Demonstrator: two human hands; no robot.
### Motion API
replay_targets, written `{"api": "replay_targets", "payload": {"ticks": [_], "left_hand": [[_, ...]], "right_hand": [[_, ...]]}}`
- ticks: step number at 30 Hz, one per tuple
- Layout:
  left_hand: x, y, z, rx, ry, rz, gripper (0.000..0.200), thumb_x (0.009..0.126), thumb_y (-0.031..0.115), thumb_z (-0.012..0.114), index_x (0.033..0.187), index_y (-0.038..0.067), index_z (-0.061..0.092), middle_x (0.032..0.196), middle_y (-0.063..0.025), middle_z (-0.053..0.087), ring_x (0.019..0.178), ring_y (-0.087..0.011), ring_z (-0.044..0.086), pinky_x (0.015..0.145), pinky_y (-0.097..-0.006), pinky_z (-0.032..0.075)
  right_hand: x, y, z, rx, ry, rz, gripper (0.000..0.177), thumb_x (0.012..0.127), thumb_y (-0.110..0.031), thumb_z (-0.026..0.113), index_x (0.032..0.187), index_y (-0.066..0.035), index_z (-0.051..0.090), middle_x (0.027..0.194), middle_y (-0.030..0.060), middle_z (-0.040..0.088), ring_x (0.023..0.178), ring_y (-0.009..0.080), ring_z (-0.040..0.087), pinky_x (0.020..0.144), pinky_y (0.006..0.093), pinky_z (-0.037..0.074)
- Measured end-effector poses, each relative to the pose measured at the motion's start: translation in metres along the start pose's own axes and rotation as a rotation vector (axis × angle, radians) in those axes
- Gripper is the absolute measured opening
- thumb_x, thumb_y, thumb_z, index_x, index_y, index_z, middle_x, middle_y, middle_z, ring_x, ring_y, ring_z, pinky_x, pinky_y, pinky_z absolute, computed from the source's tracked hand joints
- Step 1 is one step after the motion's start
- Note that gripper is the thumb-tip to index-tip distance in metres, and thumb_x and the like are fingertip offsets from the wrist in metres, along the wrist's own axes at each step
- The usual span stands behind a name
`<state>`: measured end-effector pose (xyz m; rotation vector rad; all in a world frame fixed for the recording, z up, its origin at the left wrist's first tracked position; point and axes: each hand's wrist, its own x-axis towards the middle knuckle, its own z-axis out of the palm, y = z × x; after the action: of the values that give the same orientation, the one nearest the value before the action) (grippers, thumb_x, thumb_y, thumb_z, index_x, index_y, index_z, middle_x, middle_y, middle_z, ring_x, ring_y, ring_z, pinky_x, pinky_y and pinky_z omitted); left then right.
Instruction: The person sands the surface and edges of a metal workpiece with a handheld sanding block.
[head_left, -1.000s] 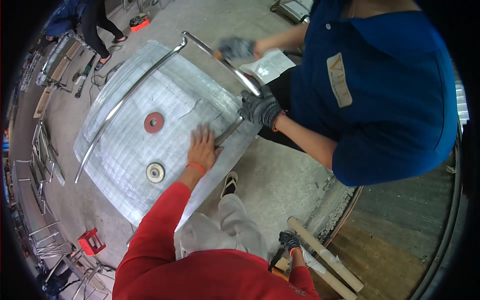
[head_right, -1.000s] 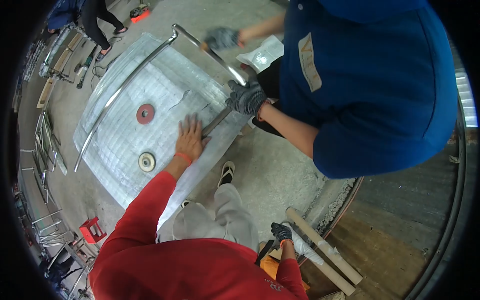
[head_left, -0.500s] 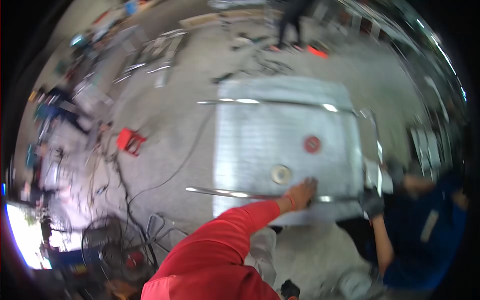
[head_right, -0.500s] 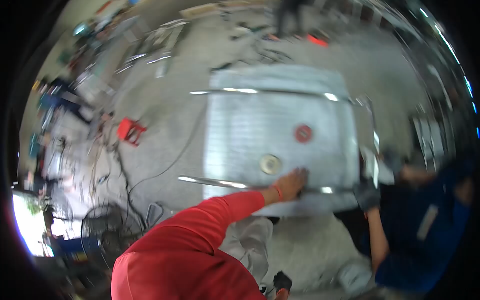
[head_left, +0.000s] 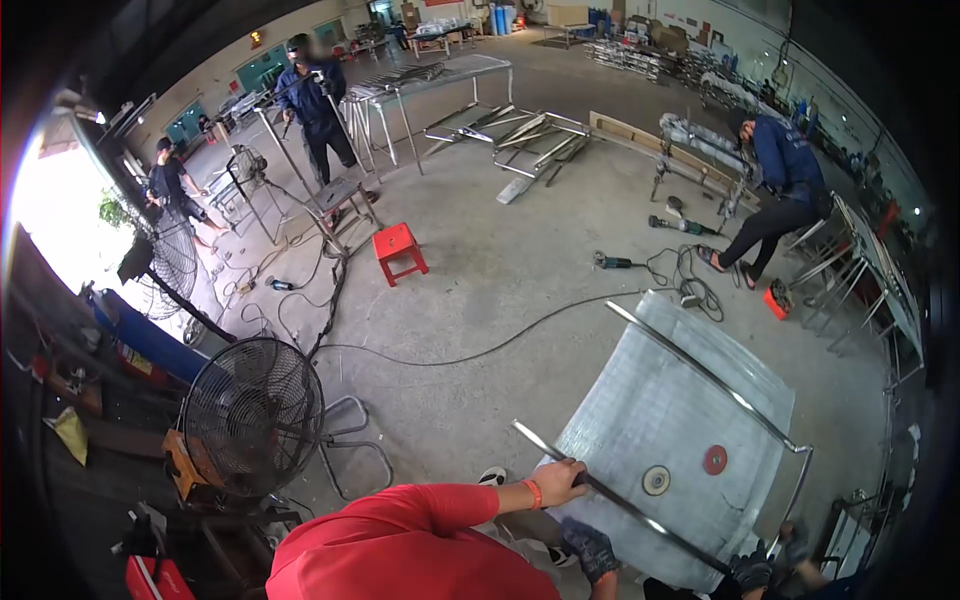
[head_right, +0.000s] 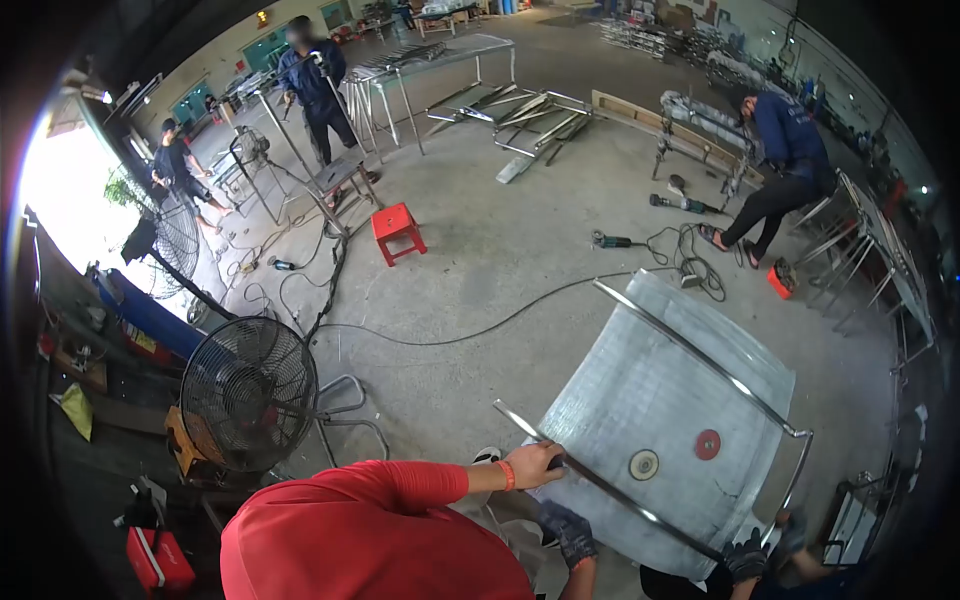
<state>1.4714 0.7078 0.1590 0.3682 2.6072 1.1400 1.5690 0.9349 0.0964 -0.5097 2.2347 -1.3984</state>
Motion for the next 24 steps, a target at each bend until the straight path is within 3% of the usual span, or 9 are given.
{"api": "replay_targets", "payload": {"ticks": [1, 2, 4, 6, 10, 13, 15, 17, 24], "left_hand": [[0.003, 0.0, 0.002, 0.001, 0.018, 0.001, 0.045, 0.086, 0.038, 0.067, 0.111, 0.001, 0.059, 0.1, -0.0206, 0.065, 0.089, -0.039, 0.065, 0.077, -0.0447, 0.053], [0.008, 0.002, 0.008, -0.086, 0.06, 0.016, 0.043, 0.085, 0.039, 0.069, 0.102, 0.0, 0.06, 0.096, -0.0219, 0.065, 0.089, -0.0391, 0.065, 0.076, -0.045, 0.053], [0.012, 0.017, 0.001, -0.266, 0.177, 0.002, 0.042, 0.082, 0.036, 0.075, 0.084, -0.003, 0.06, 0.079, -0.0223, 0.064, 0.081, -0.0396, 0.064, 0.073, -0.0456, 0.05], [0.014, 0.029, -0.02, -0.335, 0.158, -0.06, 0.041, 0.08, 0.037, 0.076, 0.086, -0.002, 0.063, 0.082, -0.0228, 0.066, 0.082, -0.0389, 0.066, 0.073, -0.044, 0.051], [0.013, 0.016, -0.031, -0.338, 0.197, 0.026, 0.037, 0.08, 0.033, 0.076, 0.088, -0.002, 0.066, 0.081, -0.0218, 0.067, 0.08, -0.0376, 0.067, 0.073, -0.0435, 0.052], [0.009, 0.003, -0.034, -0.326, 0.148, -0.02, 0.036, 0.08, 0.032, 0.075, 0.09, -0.002, 0.068, 0.082, -0.0219, 0.068, 0.081, -0.0368, 0.067, 0.074, -0.043, 0.052], [0.008, 0.002, -0.035, -0.639, 0.127, -0.198, 0.029, 0.086, 0.024, 0.072, 0.094, -0.004, 0.068, 0.082, -0.0153, 0.069, 0.076, -0.025, 0.068, 0.065, -0.0358, 0.055], [0.008, 0.001, -0.032, -0.75, 0.129, -0.256, 0.022, 0.092, 0.015, 0.067, 0.099, -0.006, 0.066, 0.082, -0.0097, 0.069, 0.071, -0.015, 0.067, 0.054, -0.0276, 0.057], [-0.006, 0.009, -0.029, -0.663, 0.106, -0.267, 0.029, 0.089, 0.022, 0.071, 0.102, -0.004, 0.065, 0.08, -0.0114, 0.069, 0.063, -0.0176, 0.066, 0.056, -0.0308, 0.056]], "right_hand": [[0.019, -0.012, -0.002, -0.089, -0.038, -0.178, 0.028, 0.094, -0.016, 0.046, 0.108, -0.008, 0.069, 0.12, 0.0154, 0.066, 0.11, 0.0317, 0.061, 0.092, 0.0453, 0.05], [0.043, -0.018, -0.002, -0.517, 0.047, -0.543, 0.024, 0.092, -0.014, 0.05, 0.102, -0.009, 0.071, 0.114, 0.0114, 0.069, 0.106, 0.0315, 0.063, 0.09, 0.0449, 0.05], [0.07, -0.022, -0.001, -0.64, 0.01, -0.444, 0.024, 0.091, -0.015, 0.053, 0.107, -0.007, 0.068, 0.107, 0.0084, 0.071, 0.096, 0.0277, 0.067, 0.084, 0.0436, 0.053], [0.077, -0.014, -0.002, -0.596, 0.038, -0.319, 0.024, 0.091, -0.016, 0.055, 0.108, -0.007, 0.067, 0.105, 0.0083, 0.071, 0.094, 0.0273, 0.067, 0.083, 0.0434, 0.053], [0.079, -0.001, -0.011, 0.062, 0.162, 0.143, 0.025, 0.09, -0.019, 0.057, 0.11, -0.006, 0.066, 0.101, 0.0081, 0.071, 0.09, 0.0264, 0.067, 0.079, 0.0429, 0.054], [0.078, -0.009, -0.019, 0.474, 0.23, 0.328, 0.027, 0.09, -0.021, 0.06, 0.111, -0.005, 0.065, 0.098, 0.0079, 0.07, 0.086, 0.0258, 0.067, 0.077, 0.0426, 0.055], [0.078, -0.03, -0.027, 0.501, 0.235, 0.31, 0.03, 0.09, -0.025, 0.062, 0.112, -0.004, 0.063, 0.096, 0.0093, 0.069, 0.082, 0.0254, 0.065, 0.074, 0.0421, 0.054], [0.079, -0.052, -0.032, 1.188, 0.248, 0.477, 0.038, 0.086, -0.032, 0.068, 0.11, -0.004, 0.061, 0.098, 0.0126, 0.065, 0.077, 0.0261, 0.063, 0.072, 0.0412, 0.054], [0.094, -0.042, -0.018, 1.286, 0.28, 0.308, 0.043, 0.077, -0.03, 0.074, 0.108, -0.005, 0.059, 0.096, 0.0106, 0.064, 0.078, 0.0275, 0.063, 0.073, 0.0424, 0.054]]}}
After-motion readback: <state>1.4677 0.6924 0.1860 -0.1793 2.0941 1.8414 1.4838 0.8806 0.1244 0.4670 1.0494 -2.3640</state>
